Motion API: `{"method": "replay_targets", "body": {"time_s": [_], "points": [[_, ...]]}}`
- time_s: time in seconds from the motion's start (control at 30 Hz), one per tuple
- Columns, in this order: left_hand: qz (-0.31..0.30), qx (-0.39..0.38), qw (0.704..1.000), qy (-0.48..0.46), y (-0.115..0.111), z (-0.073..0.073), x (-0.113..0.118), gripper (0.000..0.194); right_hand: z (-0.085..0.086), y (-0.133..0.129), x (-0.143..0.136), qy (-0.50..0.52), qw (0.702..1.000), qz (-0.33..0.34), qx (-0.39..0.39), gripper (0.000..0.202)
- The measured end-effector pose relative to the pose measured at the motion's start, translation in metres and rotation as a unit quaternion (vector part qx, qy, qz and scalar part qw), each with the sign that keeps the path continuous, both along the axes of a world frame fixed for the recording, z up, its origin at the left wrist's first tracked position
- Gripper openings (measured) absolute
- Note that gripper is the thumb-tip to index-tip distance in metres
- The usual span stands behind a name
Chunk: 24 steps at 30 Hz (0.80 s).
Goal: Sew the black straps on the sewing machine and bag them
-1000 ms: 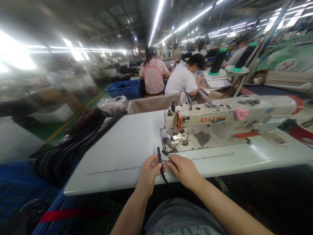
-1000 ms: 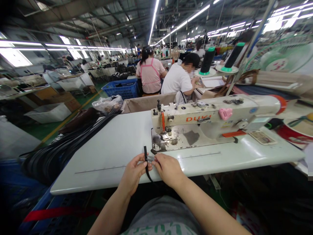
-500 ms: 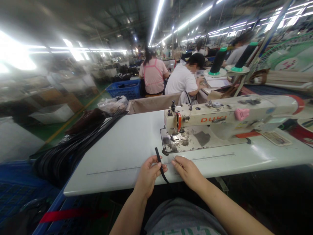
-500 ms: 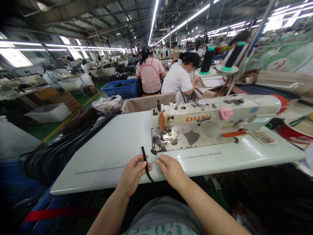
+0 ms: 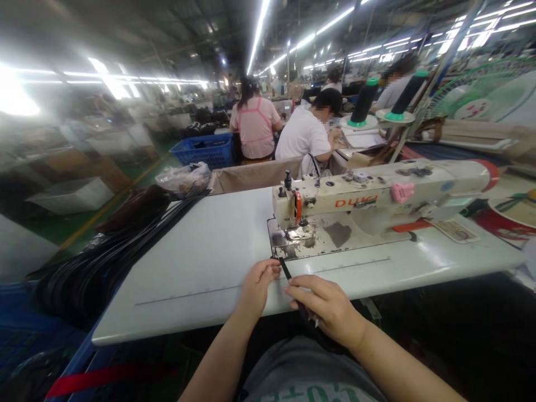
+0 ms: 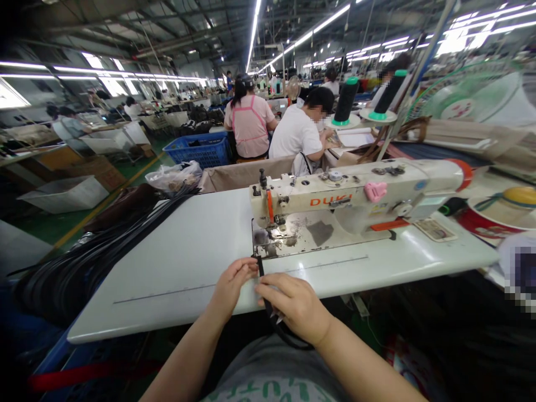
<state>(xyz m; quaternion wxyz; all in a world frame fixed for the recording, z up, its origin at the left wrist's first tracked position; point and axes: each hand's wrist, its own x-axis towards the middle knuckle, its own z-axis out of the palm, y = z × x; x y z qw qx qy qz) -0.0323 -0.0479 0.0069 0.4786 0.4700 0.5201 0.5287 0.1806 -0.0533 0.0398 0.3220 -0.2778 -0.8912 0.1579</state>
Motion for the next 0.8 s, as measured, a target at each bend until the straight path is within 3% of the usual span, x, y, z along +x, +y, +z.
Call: {"method": "replay_targets", "body": {"time_s": [0.07,0.17,0.27,0.33,0.53,0.67,0.73,0.8], "points": [[-0.028,0.1,0.976,0.193,0.009,-0.005,0.001,0.031,-0.002,0.004,0.007,0.047,0.998,-0.033,0.019,0.034],[-0.116,0.187,0.879,0.424,0.02,-0.009,0.004,0.043,-0.006,0.012,0.013,0.106,0.991,-0.044,0.075,0.042],[-0.143,0.175,0.789,0.572,0.029,-0.014,0.005,0.056,-0.007,0.016,0.015,0.113,0.987,-0.049,0.098,0.043],[-0.123,0.143,0.754,0.629,0.035,-0.018,0.002,0.062,-0.008,0.017,0.016,0.107,0.987,-0.06,0.103,0.042],[0.017,0.011,0.709,0.705,0.043,-0.027,-0.021,0.069,-0.017,0.02,0.019,0.075,0.987,-0.073,0.118,0.044],[0.107,-0.006,0.691,0.715,0.041,-0.03,-0.023,0.077,-0.026,0.025,0.016,0.062,0.987,-0.075,0.131,0.046],[0.105,0.03,0.7,0.705,0.041,-0.03,-0.02,0.075,-0.029,0.028,0.013,0.046,0.987,-0.075,0.138,0.048],[0.039,0.104,0.718,0.688,0.044,-0.028,-0.014,0.069,-0.031,0.032,0.011,0.024,0.987,-0.073,0.144,0.048]]}}
